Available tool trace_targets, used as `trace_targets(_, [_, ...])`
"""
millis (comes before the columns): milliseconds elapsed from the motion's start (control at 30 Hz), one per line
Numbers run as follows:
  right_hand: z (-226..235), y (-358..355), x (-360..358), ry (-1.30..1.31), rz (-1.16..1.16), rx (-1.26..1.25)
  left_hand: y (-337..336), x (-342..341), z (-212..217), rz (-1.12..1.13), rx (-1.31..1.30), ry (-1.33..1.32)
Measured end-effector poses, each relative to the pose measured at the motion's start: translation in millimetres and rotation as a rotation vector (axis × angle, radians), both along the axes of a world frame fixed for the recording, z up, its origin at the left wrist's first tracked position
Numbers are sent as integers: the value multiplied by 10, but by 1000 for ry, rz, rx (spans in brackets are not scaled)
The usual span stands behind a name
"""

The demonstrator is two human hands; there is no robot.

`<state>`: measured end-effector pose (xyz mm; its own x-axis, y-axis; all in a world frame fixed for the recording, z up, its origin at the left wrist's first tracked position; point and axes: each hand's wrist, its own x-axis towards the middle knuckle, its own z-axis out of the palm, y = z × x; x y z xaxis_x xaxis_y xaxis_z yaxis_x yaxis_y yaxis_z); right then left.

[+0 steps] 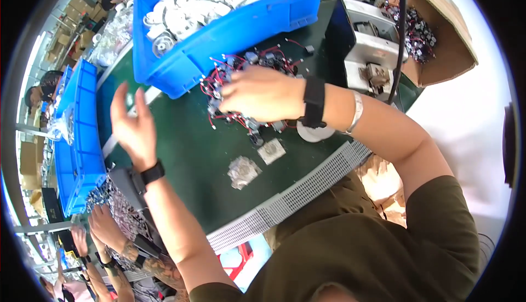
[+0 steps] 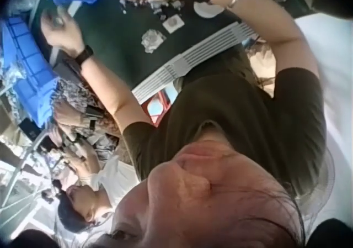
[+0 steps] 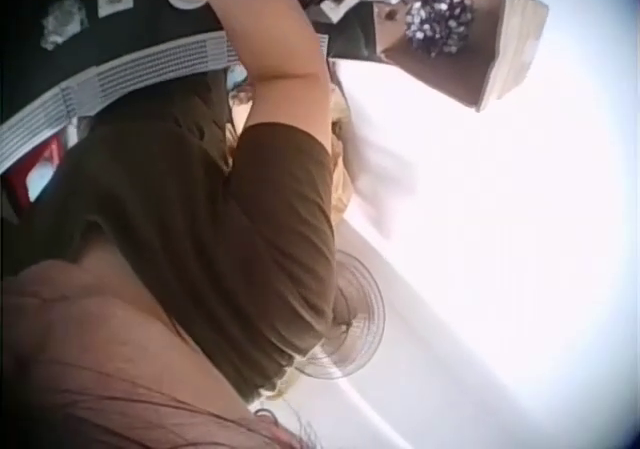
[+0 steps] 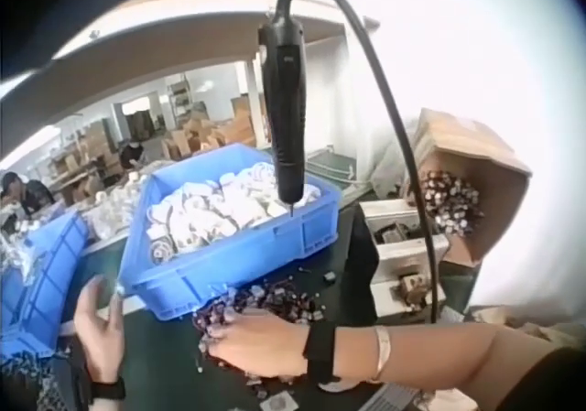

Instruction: Assembling electronic components into plastic housings and securing them with a power screwdriver on a manufacturing line.

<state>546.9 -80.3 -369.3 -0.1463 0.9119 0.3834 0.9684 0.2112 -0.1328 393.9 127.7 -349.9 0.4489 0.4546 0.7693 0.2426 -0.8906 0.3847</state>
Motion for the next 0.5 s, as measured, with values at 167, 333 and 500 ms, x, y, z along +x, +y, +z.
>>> trace_targets(167, [-20, 103, 9, -37, -3, -178, 194, 913, 329, -138, 68, 202])
trace_targets(333, [361, -75, 160, 525, -74, 72, 637, 1590, 389, -157, 10, 836])
trace_targets(500, [410, -231, 194, 890, -103, 95, 776, 1800, 253, -212, -6, 946])
